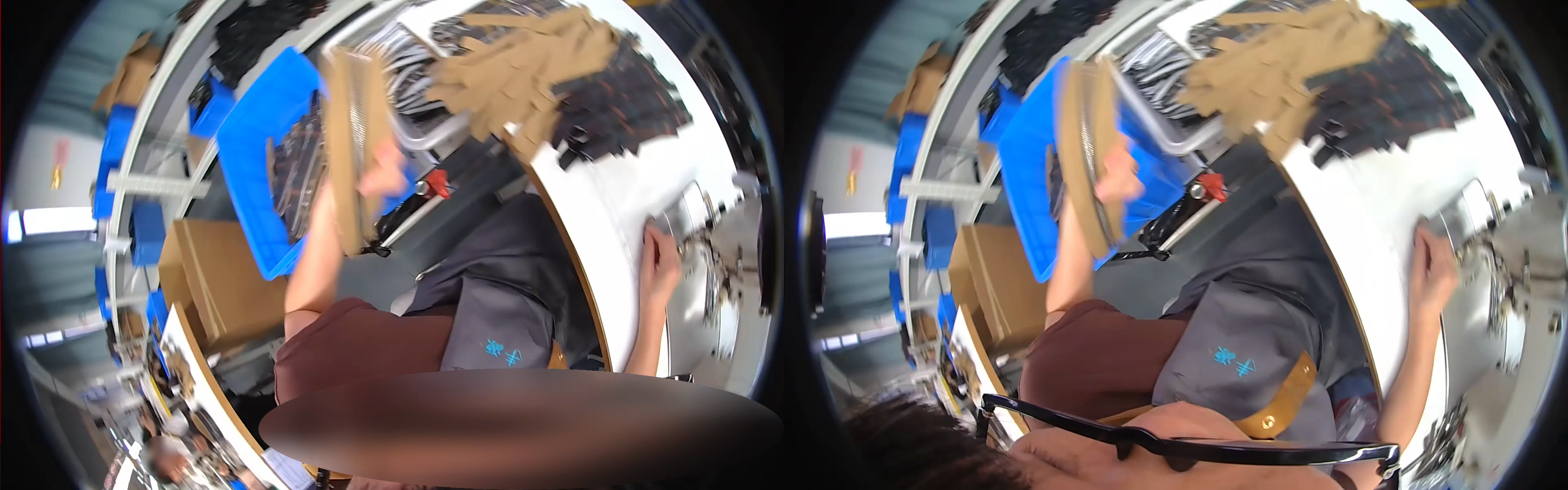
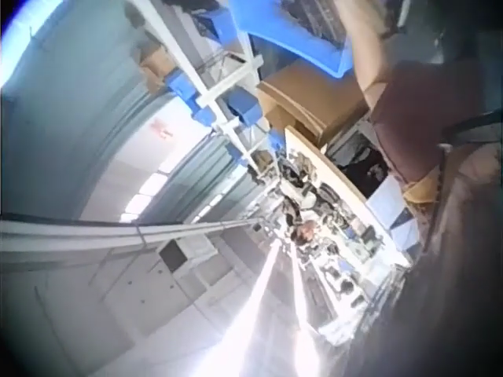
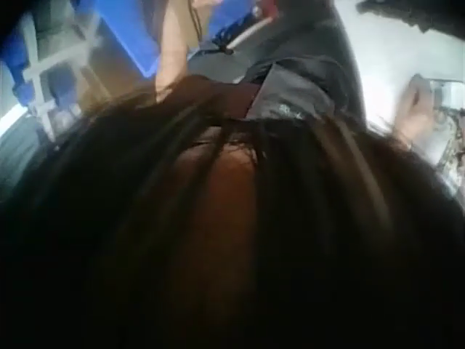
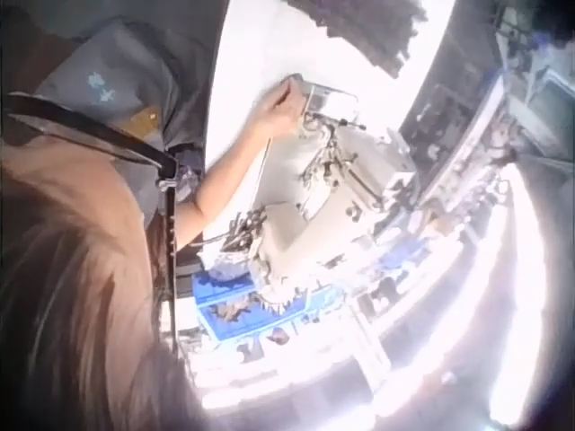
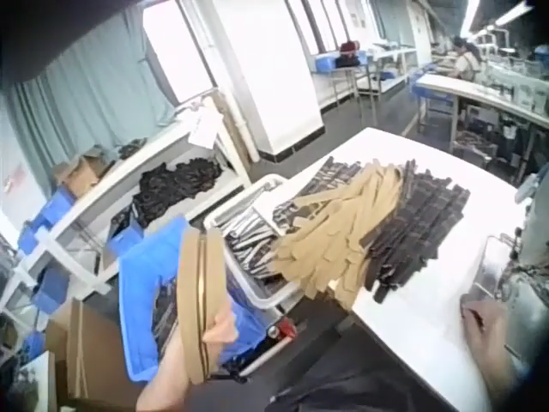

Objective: The recorder is sewing fabric strips using an industrial sewing machine.

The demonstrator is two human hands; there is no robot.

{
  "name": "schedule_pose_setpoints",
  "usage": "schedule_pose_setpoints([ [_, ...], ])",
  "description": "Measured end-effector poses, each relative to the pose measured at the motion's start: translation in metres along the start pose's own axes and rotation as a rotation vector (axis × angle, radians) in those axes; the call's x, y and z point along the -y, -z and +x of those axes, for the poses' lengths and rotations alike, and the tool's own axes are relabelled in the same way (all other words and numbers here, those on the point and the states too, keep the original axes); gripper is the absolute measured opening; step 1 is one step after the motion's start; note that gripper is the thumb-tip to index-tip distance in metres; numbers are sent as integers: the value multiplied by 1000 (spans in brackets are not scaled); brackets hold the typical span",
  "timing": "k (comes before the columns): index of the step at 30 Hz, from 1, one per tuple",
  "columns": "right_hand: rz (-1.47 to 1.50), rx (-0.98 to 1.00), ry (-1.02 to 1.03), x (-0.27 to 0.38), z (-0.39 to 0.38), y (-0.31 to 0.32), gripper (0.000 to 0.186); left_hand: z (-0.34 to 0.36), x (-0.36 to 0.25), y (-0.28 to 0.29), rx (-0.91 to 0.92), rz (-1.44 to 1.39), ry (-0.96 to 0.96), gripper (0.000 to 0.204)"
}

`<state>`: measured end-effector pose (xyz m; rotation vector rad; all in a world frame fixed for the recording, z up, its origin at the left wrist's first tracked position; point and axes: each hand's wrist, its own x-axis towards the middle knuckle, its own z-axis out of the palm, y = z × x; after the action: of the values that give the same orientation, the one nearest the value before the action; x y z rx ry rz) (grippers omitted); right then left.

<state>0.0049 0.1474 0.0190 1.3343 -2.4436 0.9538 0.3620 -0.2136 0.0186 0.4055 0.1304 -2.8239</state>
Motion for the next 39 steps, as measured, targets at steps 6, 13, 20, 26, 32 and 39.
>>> schedule_pose_setpoints([
  [6, 162, 38, -29, 3, 17, -4, 11, -97, -166, 56, -1194, 1895, -1030, 35],
  [13, 103, -34, -43, 11, 7, -2, 10, -19, -136, 30, -791, 2435, -1259, 40],
  [20, 4, -110, 54, 21, 15, -6, 8, 180, 11, -132, 353, 2461, -1285, 19],
  [26, -25, -128, -48, 18, 11, -3, 9, 287, 54, -169, 134, 2998, -769, 26],
  [32, 35, -109, -86, 15, 10, -4, 12, 320, 5, -177, 161, 2499, -454, 23],
  [39, -86, -140, 284, 42, 0, -5, 45, 203, 147, -145, 1159, 3204, -1182, 7],
])
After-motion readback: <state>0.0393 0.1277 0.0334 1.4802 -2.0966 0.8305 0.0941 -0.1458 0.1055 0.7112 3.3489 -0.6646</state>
